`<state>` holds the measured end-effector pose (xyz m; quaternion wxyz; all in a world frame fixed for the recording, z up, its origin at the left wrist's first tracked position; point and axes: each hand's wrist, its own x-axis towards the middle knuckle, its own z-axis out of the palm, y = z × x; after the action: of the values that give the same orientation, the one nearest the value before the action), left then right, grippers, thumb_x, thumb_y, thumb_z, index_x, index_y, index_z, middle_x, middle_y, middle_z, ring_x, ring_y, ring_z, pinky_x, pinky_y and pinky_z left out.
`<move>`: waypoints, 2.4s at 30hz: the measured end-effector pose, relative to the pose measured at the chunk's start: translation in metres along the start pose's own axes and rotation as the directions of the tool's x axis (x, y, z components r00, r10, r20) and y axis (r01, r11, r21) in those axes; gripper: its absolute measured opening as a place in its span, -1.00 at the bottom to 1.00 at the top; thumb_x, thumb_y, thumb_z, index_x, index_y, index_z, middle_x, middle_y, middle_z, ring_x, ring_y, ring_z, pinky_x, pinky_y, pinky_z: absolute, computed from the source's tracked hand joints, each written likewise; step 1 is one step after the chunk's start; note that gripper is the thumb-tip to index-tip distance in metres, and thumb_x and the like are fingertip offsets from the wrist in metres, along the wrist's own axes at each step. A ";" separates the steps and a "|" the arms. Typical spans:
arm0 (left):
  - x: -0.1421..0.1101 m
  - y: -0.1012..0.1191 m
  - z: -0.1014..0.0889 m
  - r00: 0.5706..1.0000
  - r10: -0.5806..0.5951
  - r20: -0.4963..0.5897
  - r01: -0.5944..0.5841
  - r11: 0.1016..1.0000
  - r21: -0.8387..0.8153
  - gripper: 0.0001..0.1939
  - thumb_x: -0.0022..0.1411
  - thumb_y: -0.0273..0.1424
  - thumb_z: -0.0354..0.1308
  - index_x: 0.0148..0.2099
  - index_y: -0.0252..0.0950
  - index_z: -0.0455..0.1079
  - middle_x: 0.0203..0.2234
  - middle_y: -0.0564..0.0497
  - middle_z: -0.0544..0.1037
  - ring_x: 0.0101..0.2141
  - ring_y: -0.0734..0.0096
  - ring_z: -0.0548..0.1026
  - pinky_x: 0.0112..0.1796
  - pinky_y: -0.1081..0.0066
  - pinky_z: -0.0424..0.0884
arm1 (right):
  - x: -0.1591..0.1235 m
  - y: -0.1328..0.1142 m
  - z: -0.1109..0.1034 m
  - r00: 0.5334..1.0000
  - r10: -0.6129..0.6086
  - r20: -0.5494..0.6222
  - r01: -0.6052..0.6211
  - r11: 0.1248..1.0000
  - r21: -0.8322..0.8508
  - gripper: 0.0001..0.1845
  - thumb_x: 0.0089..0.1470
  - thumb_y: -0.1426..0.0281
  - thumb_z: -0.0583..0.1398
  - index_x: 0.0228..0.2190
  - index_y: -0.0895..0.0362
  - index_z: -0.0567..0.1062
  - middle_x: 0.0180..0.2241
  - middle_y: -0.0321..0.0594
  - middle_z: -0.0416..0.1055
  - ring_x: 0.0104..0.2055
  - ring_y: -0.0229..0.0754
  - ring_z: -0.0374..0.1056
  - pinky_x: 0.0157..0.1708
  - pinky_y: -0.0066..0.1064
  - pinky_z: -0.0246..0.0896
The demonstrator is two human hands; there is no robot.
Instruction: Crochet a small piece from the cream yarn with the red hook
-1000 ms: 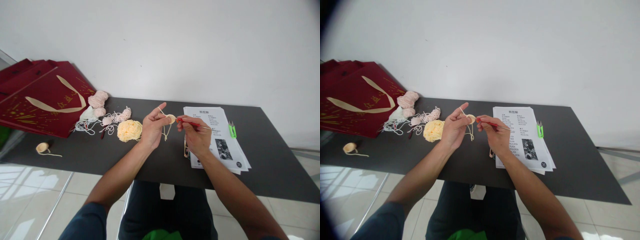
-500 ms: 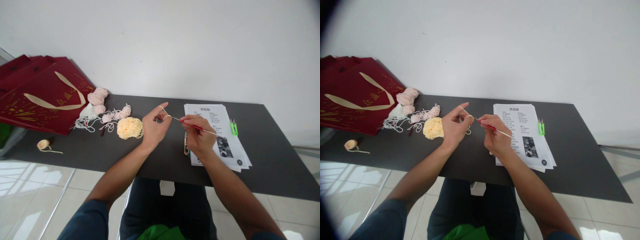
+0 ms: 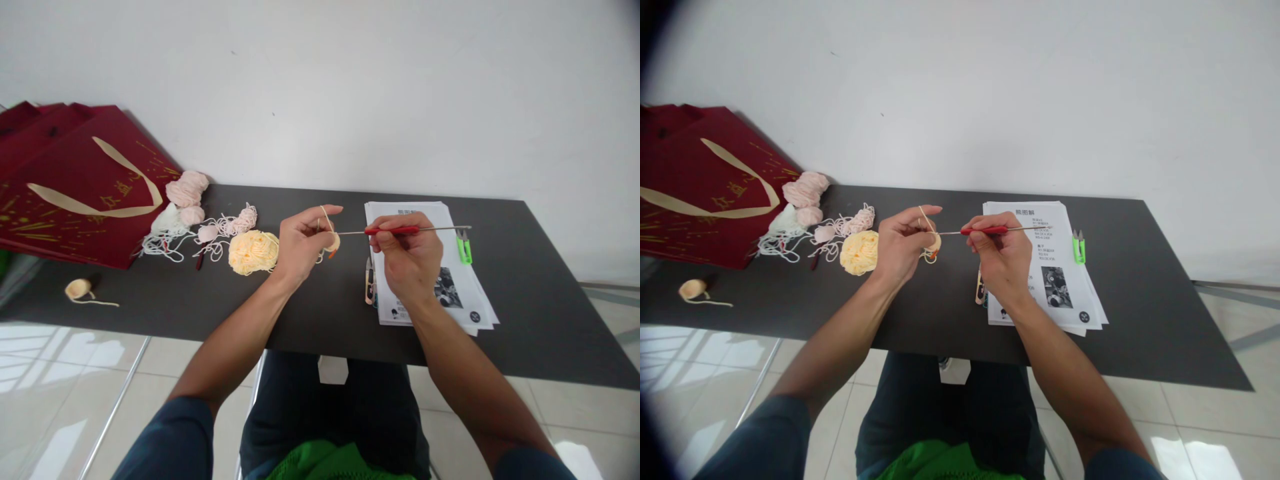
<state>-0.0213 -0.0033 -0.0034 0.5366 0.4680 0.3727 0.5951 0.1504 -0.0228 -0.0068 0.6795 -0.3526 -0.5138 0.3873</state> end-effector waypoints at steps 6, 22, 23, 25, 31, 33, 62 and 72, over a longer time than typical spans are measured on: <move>0.005 0.003 -0.004 0.983 -0.125 0.135 0.150 0.968 -0.199 -0.58 -0.17 -0.64 0.22 -0.22 -0.26 0.69 -0.60 0.09 0.48 -0.64 0.59 0.26 -0.60 0.50 0.12 | -0.001 -0.005 0.001 0.999 0.013 0.035 -0.014 0.999 0.047 -0.78 0.09 0.30 0.45 -0.34 0.01 0.51 -0.33 -0.32 0.63 -0.47 -0.29 0.42 -0.52 -0.39 0.32; -0.004 -0.005 0.005 0.995 -0.068 0.077 0.077 0.988 -0.130 -0.78 0.01 -0.43 0.50 -0.22 -0.24 0.65 -0.45 0.03 0.63 -0.44 0.48 0.53 -0.35 0.45 0.43 | -0.003 0.010 0.010 0.946 0.318 0.059 -0.319 0.884 0.341 -0.86 0.13 0.30 0.43 -0.31 0.01 0.58 -0.25 -0.37 0.69 -0.36 -0.37 0.57 -0.28 -0.53 0.60; -0.004 -0.006 0.006 0.996 -0.069 0.058 0.076 0.989 -0.125 -0.77 0.01 -0.42 0.51 -0.22 -0.24 0.65 -0.45 0.03 0.63 -0.44 0.48 0.53 -0.35 0.45 0.43 | -0.004 0.011 0.011 0.942 0.332 0.052 -0.330 0.880 0.341 -0.87 0.13 0.30 0.42 -0.31 0.02 0.59 -0.25 -0.36 0.69 -0.35 -0.38 0.58 -0.25 -0.54 0.61; -0.004 -0.007 0.007 0.997 -0.066 0.035 0.069 0.990 -0.125 -0.78 0.01 -0.41 0.51 -0.23 -0.24 0.66 -0.44 0.04 0.64 -0.43 0.49 0.53 -0.34 0.45 0.43 | -0.005 0.011 0.014 0.936 0.351 0.031 -0.339 0.875 0.345 -0.88 0.14 0.31 0.42 -0.30 0.03 0.59 -0.27 -0.37 0.69 -0.36 -0.38 0.59 -0.23 -0.55 0.63; -0.002 -0.009 0.006 1.000 -0.009 0.001 0.009 0.993 -0.122 -0.84 0.05 -0.43 0.47 -0.25 -0.25 0.67 -0.40 0.05 0.60 -0.43 0.52 0.52 -0.34 0.45 0.43 | -0.005 0.010 0.018 0.924 0.383 0.008 -0.357 0.854 0.380 -0.84 0.10 0.32 0.45 -0.31 0.06 0.60 -0.32 -0.37 0.69 -0.38 -0.40 0.59 -0.27 -0.63 0.61; -0.002 -0.009 0.007 1.000 -0.017 -0.008 0.017 0.994 -0.107 -0.74 0.03 -0.45 0.48 -0.17 -0.23 0.67 -0.40 0.07 0.59 -0.43 0.54 0.51 -0.35 0.46 0.43 | -0.006 0.011 0.018 0.930 0.368 -0.003 -0.341 0.863 0.372 -0.82 0.08 0.31 0.46 -0.31 0.04 0.59 -0.32 -0.38 0.69 -0.39 -0.39 0.59 -0.28 -0.59 0.62; 0.000 0.005 0.005 0.983 -0.167 0.074 0.182 0.865 -0.468 -0.45 0.01 -0.50 0.52 0.08 -0.23 0.57 -0.40 0.06 0.68 -0.41 0.55 0.58 -0.23 0.47 0.48 | -0.023 0.011 0.017 0.993 -0.113 0.046 0.115 0.992 -0.045 -0.70 0.15 0.46 0.38 -0.13 -0.15 0.70 -0.08 -0.29 0.71 -0.18 -0.12 0.64 -0.19 -0.18 0.66; -0.001 0.004 0.009 0.989 -0.146 0.033 0.148 0.919 -0.367 -0.43 -0.06 -0.57 0.48 0.06 -0.26 0.58 -0.44 0.10 0.66 -0.40 0.54 0.57 -0.30 0.49 0.46 | -0.001 0.001 0.015 0.992 0.127 -0.014 -0.117 0.943 0.312 -0.87 0.05 0.37 0.46 -0.33 0.01 0.64 -0.28 -0.33 0.68 -0.40 -0.33 0.54 -0.38 -0.47 0.50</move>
<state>-0.0138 -0.0054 0.0022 0.6589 0.3315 0.2872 0.6111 0.1358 -0.0224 -0.0047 0.7099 -0.2789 -0.4118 0.4986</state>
